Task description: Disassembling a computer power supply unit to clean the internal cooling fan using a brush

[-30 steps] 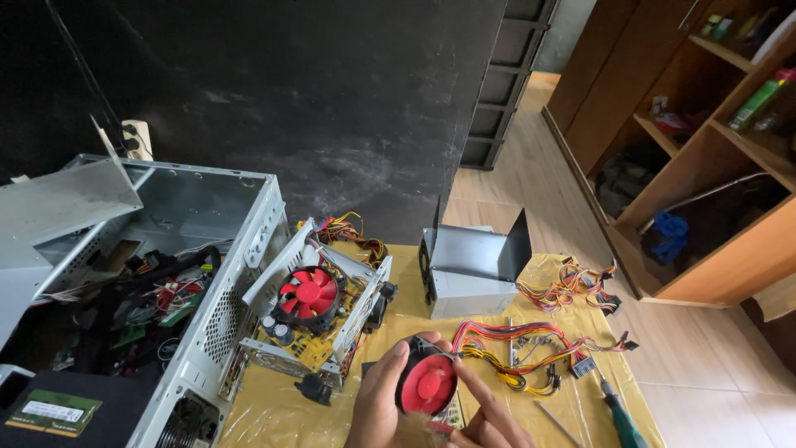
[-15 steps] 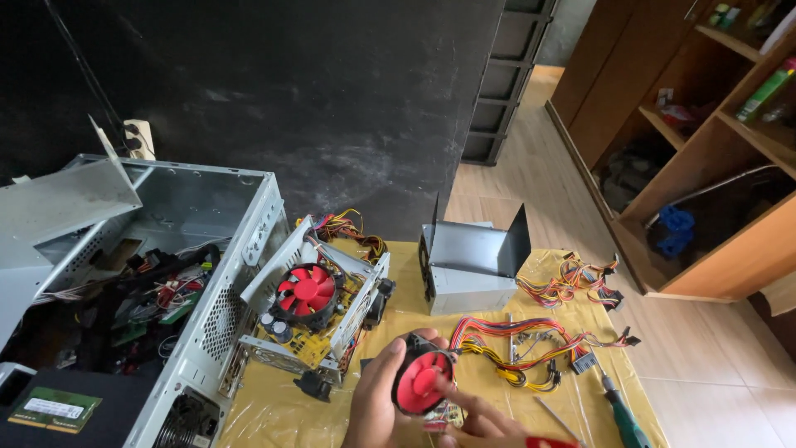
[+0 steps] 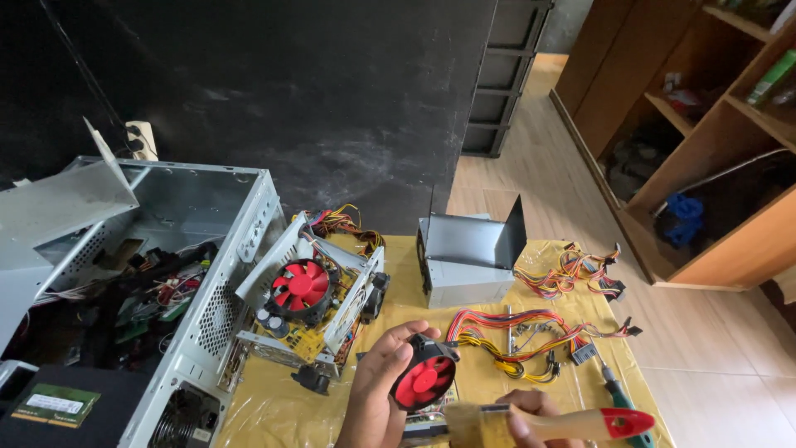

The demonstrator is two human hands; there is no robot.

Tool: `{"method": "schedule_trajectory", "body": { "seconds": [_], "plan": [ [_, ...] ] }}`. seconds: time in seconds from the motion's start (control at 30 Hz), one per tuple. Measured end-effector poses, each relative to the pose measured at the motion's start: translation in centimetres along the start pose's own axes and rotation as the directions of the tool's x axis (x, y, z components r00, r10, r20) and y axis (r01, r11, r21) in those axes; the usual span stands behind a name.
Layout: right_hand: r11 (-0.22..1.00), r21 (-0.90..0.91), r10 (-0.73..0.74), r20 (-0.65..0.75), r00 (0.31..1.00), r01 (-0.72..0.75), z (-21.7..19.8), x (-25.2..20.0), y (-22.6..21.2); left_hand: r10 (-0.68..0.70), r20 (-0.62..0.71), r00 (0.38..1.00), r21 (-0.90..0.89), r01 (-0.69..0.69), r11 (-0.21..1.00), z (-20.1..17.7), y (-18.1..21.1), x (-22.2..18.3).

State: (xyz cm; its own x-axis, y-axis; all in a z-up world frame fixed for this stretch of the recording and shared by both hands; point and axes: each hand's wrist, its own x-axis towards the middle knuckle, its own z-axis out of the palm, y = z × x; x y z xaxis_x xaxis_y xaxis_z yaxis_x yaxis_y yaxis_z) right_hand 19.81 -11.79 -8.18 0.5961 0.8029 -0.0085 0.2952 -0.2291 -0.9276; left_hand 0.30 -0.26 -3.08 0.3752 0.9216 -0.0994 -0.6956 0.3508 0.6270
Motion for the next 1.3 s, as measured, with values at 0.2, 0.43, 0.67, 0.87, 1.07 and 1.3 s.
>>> {"method": "schedule_trajectory", "body": {
  "seconds": [0.2,0.43,0.67,0.87,1.07,1.3],
  "plan": [
    [0.865,0.498,0.048,0.026,0.999,-0.054,-0.6,0.3,2.4,0.048,-0.091,0.995,0.020,-0.046,0.999,1.0,0.4,-0.5],
    [0.662,0.658,-0.489,0.018,0.872,0.358,0.8,-0.4,-3.6,0.377,0.206,0.903,0.560,-0.425,0.711,4.0,0.6,-3.6],
    [0.826,0.560,-0.071,0.221,0.973,-0.067,-0.9,0.1,-1.6,0.347,0.724,0.596,0.652,-0.755,-0.064,2.4,-2.3,-3.7],
    [0.888,0.459,-0.091,0.250,0.964,-0.035,-2.4,1.4,-5.5,0.224,0.735,0.640,0.643,-0.762,0.068,3.4,-0.8,-3.9],
    [0.924,0.320,-0.338,0.437,0.833,0.207,-4.0,6.5,-8.0,0.116,0.610,0.784,0.715,-0.608,0.344,3.3,1.0,-3.4],
    [0.791,0.558,-0.611,0.732,0.300,0.250,-2.1,10.8,-12.5,-0.287,0.165,0.944,0.410,0.199,0.890,2.1,1.9,-1.5]
  ]
}}
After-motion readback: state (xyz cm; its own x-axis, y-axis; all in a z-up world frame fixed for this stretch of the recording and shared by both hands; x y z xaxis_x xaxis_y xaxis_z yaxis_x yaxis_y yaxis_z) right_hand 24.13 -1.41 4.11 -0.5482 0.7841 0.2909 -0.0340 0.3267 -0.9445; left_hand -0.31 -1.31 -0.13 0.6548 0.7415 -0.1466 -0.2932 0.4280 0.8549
